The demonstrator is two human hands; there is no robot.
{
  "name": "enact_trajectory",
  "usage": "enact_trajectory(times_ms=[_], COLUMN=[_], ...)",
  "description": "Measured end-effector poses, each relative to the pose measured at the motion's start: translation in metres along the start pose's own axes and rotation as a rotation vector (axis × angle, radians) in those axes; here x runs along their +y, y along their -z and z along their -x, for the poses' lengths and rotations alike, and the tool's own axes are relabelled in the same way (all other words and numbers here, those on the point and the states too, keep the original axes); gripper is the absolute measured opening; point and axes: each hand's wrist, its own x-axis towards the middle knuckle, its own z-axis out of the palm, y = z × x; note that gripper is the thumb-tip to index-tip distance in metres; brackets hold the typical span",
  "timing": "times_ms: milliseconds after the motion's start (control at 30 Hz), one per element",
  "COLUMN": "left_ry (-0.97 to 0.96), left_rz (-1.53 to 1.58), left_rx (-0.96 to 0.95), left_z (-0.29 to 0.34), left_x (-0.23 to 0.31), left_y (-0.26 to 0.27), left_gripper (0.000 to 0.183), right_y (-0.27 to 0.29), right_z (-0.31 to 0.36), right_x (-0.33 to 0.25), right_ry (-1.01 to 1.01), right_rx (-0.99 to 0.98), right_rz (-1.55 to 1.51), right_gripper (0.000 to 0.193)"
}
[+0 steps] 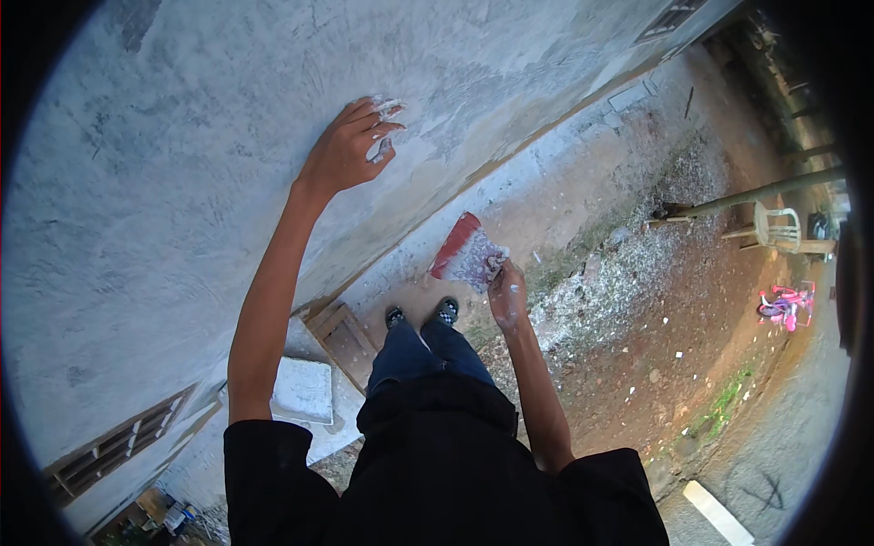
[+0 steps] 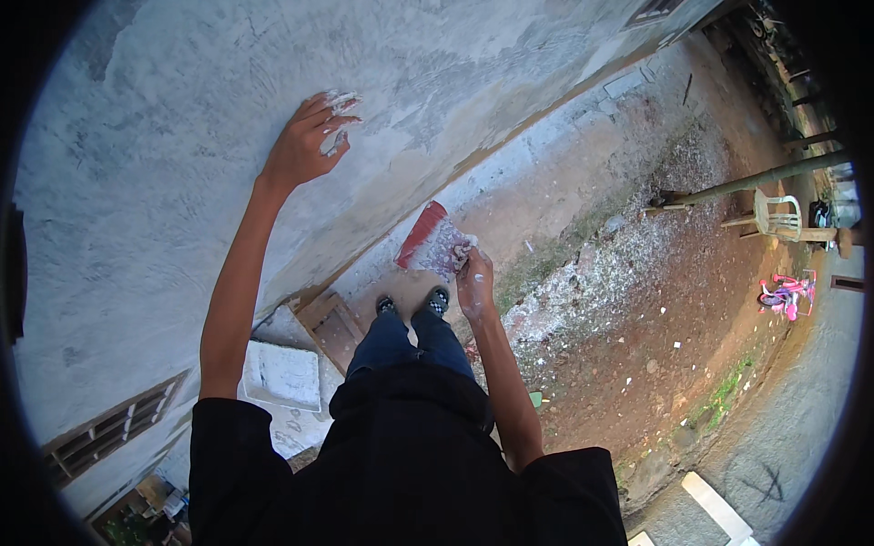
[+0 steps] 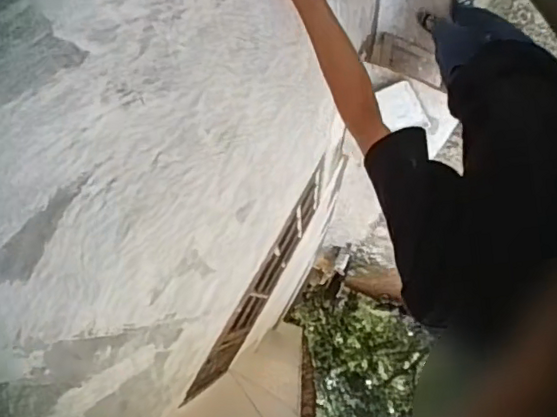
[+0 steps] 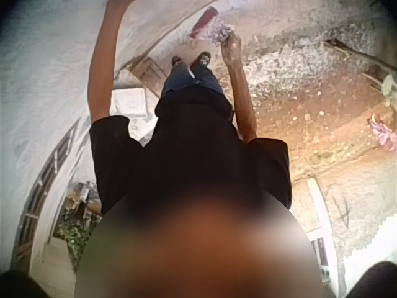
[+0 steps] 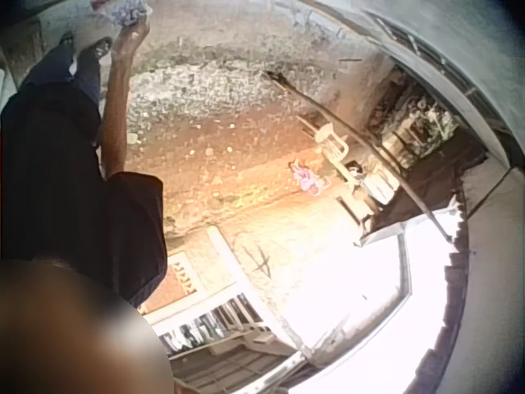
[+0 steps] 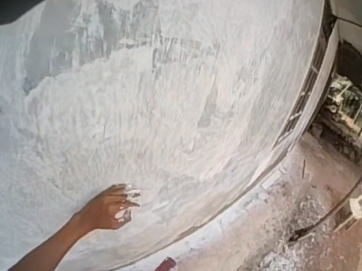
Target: The person applies and smooths wall putty onto an exterior concrete wall using a putty knife scraper.
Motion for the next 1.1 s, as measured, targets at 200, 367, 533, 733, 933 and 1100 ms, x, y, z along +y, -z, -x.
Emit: enact_trajectory(times_ms=[200,367,533,733,933,1100], left_ry=[0.468,1.228,1.72,2.157,2.412,2.349], left_rz=[0.273,0.436,0.258,0.307,0.733,0.791], left_rx=[0.129,0.215,0.381,0.673,1.191,1.666], left_z=[0.072,0.26,0.498,0.664,0.702,0.742], left_x=[0.058,0.124,0.233,0.356,0.374,0.36], left_y=[-0.007,-0.048,-0.068,-0.087,-0.124,-0.194], left_gripper=[0.028,0.037,0.03,0.022,0.025,0.029], right_y=[0.016,0.018,-0.018,-0.06,-0.122,-0.146], right_z=[-0.018,-0.01,0.02,0.054,0.084,0.117], right_x=[0.044,0.084,0.168,0.288,0.428,0.573], right_ry=[-0.276,-0.422,-0.692,-0.772,-0.461,-0.234], right_rx=[-0.17,-0.162,-0.205,-0.494,-1.106,-1.652], right_rz=[0.147,0.197,0.436,0.873,1.731,2.019], right_gripper=[0.029,0.031,0.032,0.023,0.019,0.028])
